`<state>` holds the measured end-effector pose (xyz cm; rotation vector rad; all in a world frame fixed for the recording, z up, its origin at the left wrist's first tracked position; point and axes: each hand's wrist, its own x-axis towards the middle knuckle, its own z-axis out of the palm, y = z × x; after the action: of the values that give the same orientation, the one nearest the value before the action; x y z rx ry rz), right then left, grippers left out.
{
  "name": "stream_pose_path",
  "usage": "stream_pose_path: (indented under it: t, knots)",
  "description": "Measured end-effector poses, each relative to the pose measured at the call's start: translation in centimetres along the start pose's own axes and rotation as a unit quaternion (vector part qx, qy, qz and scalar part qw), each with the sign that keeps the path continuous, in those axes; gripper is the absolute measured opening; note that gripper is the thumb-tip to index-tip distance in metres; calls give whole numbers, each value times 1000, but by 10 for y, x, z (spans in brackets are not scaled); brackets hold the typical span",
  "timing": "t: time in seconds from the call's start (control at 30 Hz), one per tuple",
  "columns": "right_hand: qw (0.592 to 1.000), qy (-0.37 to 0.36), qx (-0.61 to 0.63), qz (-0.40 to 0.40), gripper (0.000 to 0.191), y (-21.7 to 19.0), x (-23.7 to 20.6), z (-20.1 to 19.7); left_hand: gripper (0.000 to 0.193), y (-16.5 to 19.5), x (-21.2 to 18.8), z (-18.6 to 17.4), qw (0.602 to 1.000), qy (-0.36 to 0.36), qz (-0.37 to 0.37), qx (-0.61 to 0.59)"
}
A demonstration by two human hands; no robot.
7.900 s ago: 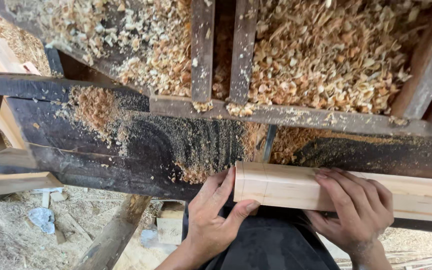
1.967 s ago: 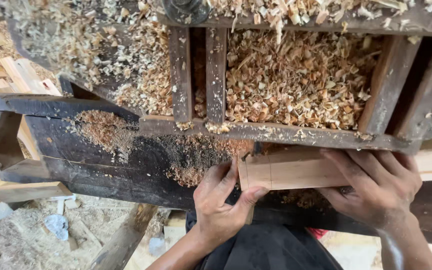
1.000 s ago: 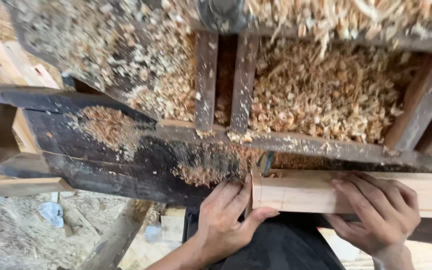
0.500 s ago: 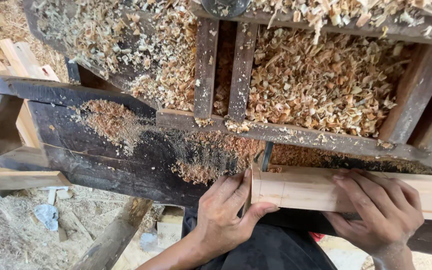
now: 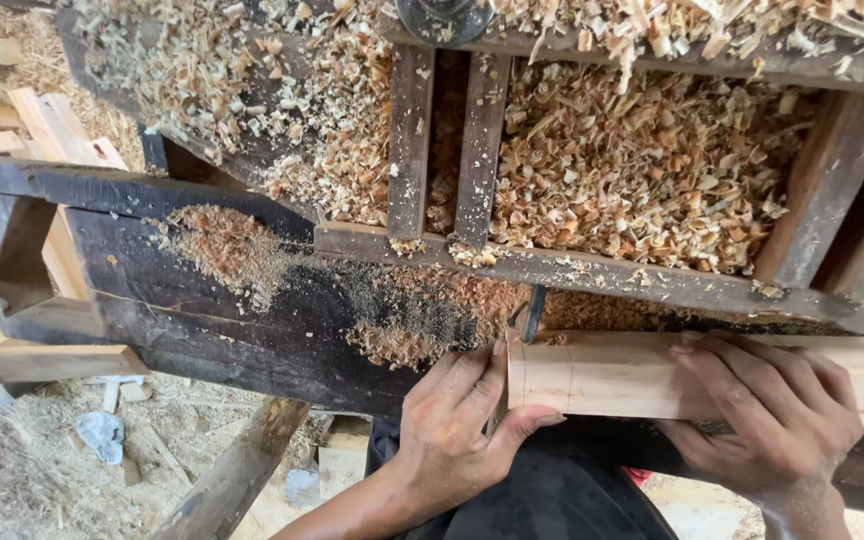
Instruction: The person uses a stationary carving machine to cut rectangular notches into several pieces of light-colored wood. They hold each piece with both hands, feed it into the spinning blade, and then remove it once the cut is complete.
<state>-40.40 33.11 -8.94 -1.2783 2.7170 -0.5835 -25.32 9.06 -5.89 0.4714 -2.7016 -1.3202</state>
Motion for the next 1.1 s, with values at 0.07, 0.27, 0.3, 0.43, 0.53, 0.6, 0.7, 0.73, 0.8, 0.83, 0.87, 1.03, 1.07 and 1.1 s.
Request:
stream_pose_path:
  t: [0.07,0.27,0.3,0.43,0.53,0.6,0.7,0.73,0.8,0.83,0.87,1.03,1.07,1.1]
  knots:
    - [1000,1,-8,0,43,0,0,1,60,2,1,1,1000,7,-2,5]
    - [999,4,-12,31,42,-4,0,1,59,3,5,4,999,31,28,25]
    - [999,8,-8,30,42,-5,0,1,59,3,6,4,999,21,19,19]
    - [999,13,-1,31,42,-7,1,0,57,1,9,3,1000,6,0,6]
    - [999,14,2,38,43,-8,1,0,57,0,11,3,1000,8,8,14]
    - [999,16,-1,45,43,-8,0,0,55,-1,13,3,1000,8,14,17]
    - [998,20,-16,55,42,-9,-2,3,52,-1,16,3,1000,11,19,19]
    - [998,24,-19,58,42,-9,-4,4,53,-2,16,3,999,11,22,22]
    - [997,37,-20,59,42,-8,-7,7,54,-3,17,3,999,11,23,21]
    - [997,47,-18,57,42,-8,-9,8,54,-3,18,3,1000,11,24,16]
    - [997,58,-17,56,43,-8,-11,9,54,-4,17,3,1000,10,26,12]
    - [997,56,-32,45,42,-10,-25,11,45,3,3,4,1000,1,3,28]
    - [997,69,-21,39,42,-12,-28,10,47,5,-1,5,999,14,4,36]
    - [996,75,-7,44,43,-15,-30,10,48,7,-4,5,1000,11,-7,19]
